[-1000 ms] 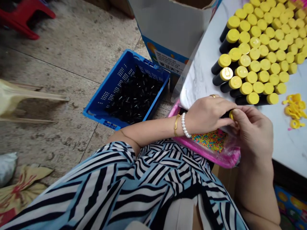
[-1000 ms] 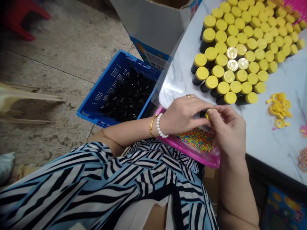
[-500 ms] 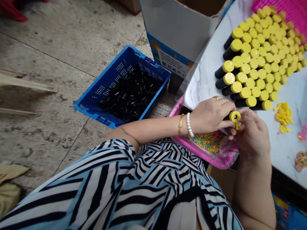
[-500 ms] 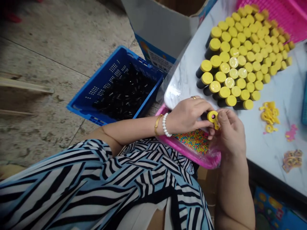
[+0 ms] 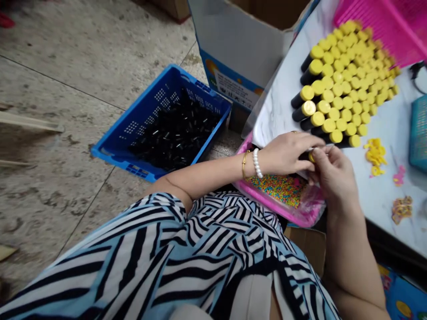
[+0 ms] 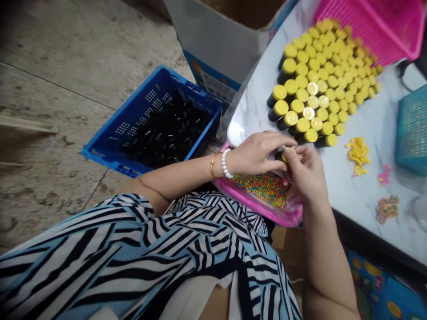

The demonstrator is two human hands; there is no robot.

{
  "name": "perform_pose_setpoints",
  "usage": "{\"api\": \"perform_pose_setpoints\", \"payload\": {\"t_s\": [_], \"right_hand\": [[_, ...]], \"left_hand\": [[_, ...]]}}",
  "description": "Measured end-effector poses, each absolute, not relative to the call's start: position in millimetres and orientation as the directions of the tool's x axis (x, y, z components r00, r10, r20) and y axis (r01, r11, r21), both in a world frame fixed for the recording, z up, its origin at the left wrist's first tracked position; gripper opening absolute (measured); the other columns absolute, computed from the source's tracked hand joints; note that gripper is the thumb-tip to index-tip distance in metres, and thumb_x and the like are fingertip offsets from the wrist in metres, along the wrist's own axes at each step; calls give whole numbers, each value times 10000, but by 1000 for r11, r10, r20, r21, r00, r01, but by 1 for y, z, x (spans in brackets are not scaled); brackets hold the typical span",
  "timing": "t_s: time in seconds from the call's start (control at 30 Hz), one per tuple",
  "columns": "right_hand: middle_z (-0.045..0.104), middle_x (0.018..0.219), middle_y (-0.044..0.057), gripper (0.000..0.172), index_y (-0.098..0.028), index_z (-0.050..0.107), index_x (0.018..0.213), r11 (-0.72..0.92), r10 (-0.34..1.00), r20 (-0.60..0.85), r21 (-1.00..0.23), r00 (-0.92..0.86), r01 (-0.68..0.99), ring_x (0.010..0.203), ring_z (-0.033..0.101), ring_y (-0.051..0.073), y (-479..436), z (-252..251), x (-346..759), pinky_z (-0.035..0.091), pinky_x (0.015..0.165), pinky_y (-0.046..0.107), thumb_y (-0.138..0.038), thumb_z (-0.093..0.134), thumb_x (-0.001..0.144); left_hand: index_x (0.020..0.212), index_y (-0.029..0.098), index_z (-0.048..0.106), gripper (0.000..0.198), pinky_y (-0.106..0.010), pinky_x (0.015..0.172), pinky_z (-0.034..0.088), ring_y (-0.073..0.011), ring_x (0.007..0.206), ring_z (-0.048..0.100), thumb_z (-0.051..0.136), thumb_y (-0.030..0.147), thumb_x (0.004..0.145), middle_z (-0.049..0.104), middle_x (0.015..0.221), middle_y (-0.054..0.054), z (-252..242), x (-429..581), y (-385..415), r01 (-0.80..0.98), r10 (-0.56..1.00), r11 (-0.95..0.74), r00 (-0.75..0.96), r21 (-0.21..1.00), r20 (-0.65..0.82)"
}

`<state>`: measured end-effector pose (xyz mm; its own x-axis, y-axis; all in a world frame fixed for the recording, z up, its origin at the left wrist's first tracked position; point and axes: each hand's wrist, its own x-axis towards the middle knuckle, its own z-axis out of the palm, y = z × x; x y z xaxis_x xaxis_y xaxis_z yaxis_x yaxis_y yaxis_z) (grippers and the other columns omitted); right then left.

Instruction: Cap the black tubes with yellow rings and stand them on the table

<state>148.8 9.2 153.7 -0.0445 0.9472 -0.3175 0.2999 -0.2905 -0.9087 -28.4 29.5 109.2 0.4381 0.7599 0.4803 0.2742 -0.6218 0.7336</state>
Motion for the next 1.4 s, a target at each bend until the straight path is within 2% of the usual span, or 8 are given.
{"api": "perform_pose_setpoints", "payload": {"t_s": [0.23,0.4,0.5,0.73,0.87,1.03,1.2,1.4], "right_hand": [[603,696,-44,507,-219,545,1030,-360,888,-402,-910,-222,207,475,536,81,18,157,164,558,470,264,-587,797,788],[539,604,-79,485,-217,526,937,-339,900,-380,-918,-215,204,426,475,65,18,151,160,550,457,257,-494,870,737],[532,583,-81,506,-218,533,958,-308,923,-342,-931,-175,196,415,464,70,14,147,159,542,448,260,-522,869,732],[703,878,2,512,-184,690,1141,-352,930,-348,-936,-119,-10,675,668,73,1,148,187,647,712,257,-442,866,735],[615,689,-51,478,-170,669,957,-354,933,-348,-934,-97,-52,509,527,27,9,149,187,567,541,198,-409,926,632],[490,567,-96,489,-217,503,878,-394,908,-394,-919,-142,33,379,346,29,16,150,156,336,344,178,-421,905,688],[467,526,-99,486,-244,462,933,-266,960,-279,-936,-23,230,362,440,83,4,144,148,360,349,198,-575,791,799],[532,593,-57,521,-219,590,1064,-237,964,-262,-927,-51,289,414,485,84,-3,151,162,395,378,206,-653,748,823]], "left_hand": [[1063,155,618,176,-324,887,514,-209,1011,653,684,259,937,699,1042,-69,108,-26,29,380,809,-580,377,721,451],[1224,189,606,303,-342,975,507,-207,1140,640,639,178,923,671,1223,-72,110,-27,28,341,783,-601,431,723,447],[1235,185,636,318,-325,996,499,-185,1129,644,611,127,923,677,1199,-67,110,-30,29,330,767,-619,451,713,457],[1121,149,697,260,-291,857,508,-172,949,633,684,348,953,675,1058,-69,104,-30,34,421,777,-621,445,661,446],[1114,154,722,261,-291,861,505,-171,940,635,709,342,932,674,1030,-59,106,-31,34,407,772,-624,452,667,446],[1064,173,729,209,-297,836,501,-176,934,637,704,330,929,668,987,-45,111,-32,29,406,775,-605,496,685,391],[995,148,654,223,-307,779,475,-181,896,602,739,330,899,642,1012,-58,111,-25,27,510,818,-570,421,644,391],[1035,144,576,371,-317,753,458,-192,901,595,721,470,933,625,1040,-68,107,-19,26,574,807,-589,387,569,446]]}}
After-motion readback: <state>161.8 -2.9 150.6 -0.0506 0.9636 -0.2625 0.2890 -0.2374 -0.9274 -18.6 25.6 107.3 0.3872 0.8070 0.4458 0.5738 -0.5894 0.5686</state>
